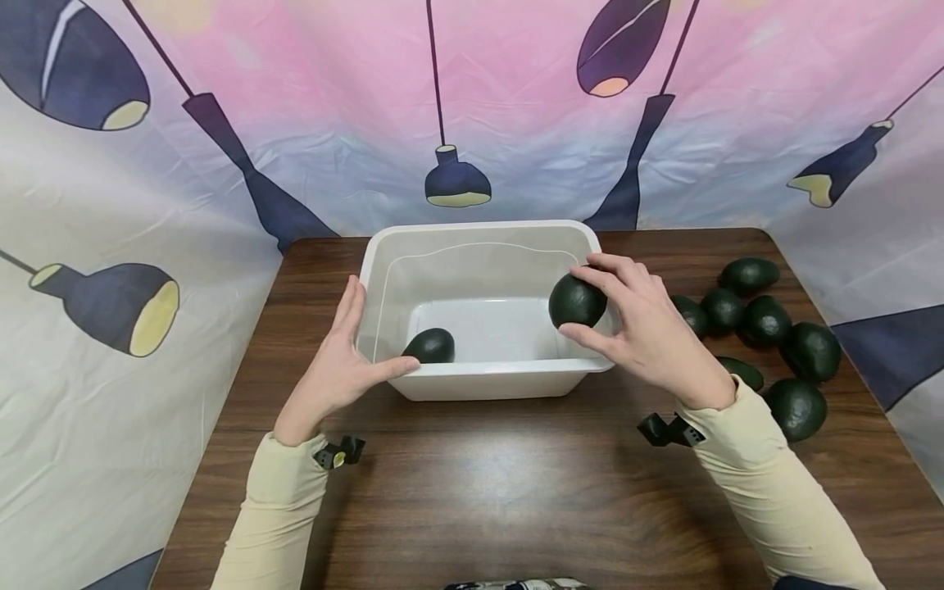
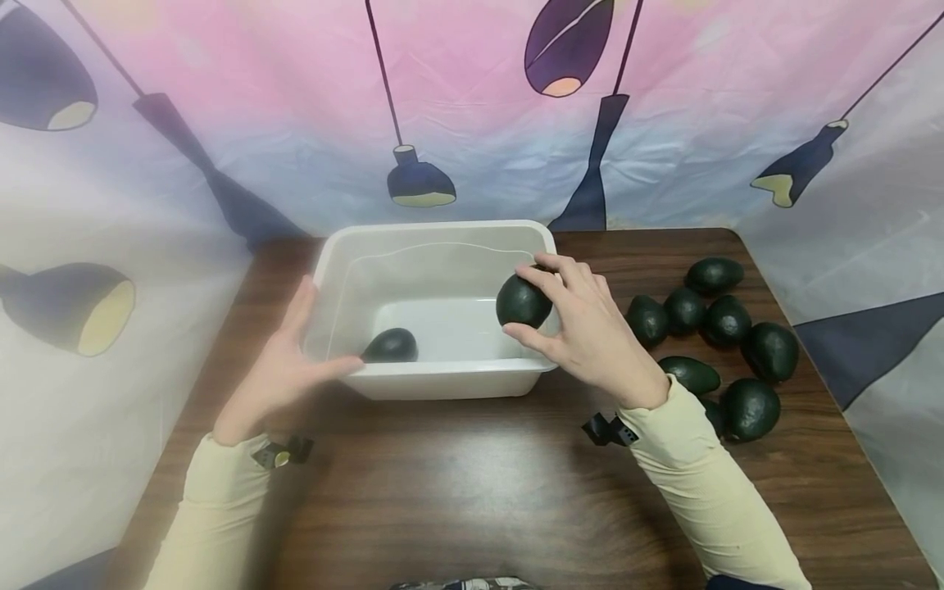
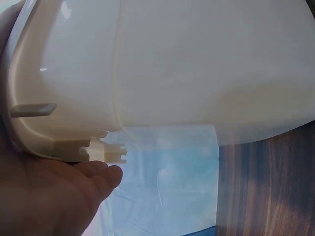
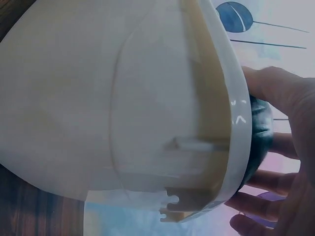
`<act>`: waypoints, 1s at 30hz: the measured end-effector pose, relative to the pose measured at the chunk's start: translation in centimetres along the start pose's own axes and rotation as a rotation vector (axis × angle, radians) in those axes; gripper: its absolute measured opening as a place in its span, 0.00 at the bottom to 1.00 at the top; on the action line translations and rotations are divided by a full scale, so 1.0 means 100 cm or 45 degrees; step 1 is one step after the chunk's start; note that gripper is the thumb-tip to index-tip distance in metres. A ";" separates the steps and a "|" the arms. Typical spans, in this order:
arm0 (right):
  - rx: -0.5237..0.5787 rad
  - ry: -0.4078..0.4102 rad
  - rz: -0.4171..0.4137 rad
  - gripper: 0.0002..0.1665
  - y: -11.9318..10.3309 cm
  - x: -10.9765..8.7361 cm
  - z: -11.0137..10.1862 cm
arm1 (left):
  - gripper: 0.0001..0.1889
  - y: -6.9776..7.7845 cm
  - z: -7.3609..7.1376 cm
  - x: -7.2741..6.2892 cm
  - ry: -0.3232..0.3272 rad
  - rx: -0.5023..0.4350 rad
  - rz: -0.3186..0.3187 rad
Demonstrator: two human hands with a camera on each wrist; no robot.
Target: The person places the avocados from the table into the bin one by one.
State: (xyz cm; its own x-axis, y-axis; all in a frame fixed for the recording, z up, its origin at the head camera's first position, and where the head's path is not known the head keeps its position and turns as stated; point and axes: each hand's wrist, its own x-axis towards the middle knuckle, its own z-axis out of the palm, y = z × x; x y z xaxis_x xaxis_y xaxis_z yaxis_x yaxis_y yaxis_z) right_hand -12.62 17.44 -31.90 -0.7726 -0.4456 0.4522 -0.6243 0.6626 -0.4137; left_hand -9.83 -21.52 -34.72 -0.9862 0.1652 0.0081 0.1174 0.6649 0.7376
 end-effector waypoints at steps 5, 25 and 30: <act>0.026 0.042 0.000 0.34 0.001 0.000 -0.002 | 0.66 -0.001 0.000 0.000 0.004 0.009 -0.003; 0.057 0.115 0.105 0.30 0.007 -0.006 -0.016 | 0.66 0.000 0.001 0.001 -0.002 0.010 -0.012; 0.055 0.163 0.110 0.29 0.011 -0.009 -0.019 | 0.66 0.000 0.002 0.001 0.006 0.009 -0.008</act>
State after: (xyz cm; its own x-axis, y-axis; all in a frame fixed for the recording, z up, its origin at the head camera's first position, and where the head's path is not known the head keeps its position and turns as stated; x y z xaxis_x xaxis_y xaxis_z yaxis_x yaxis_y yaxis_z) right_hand -12.41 19.68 -31.21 -0.8045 -0.3057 0.5092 -0.5625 0.6673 -0.4882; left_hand -9.94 -21.39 -34.84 -0.9874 0.1578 0.0066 0.1121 0.6708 0.7331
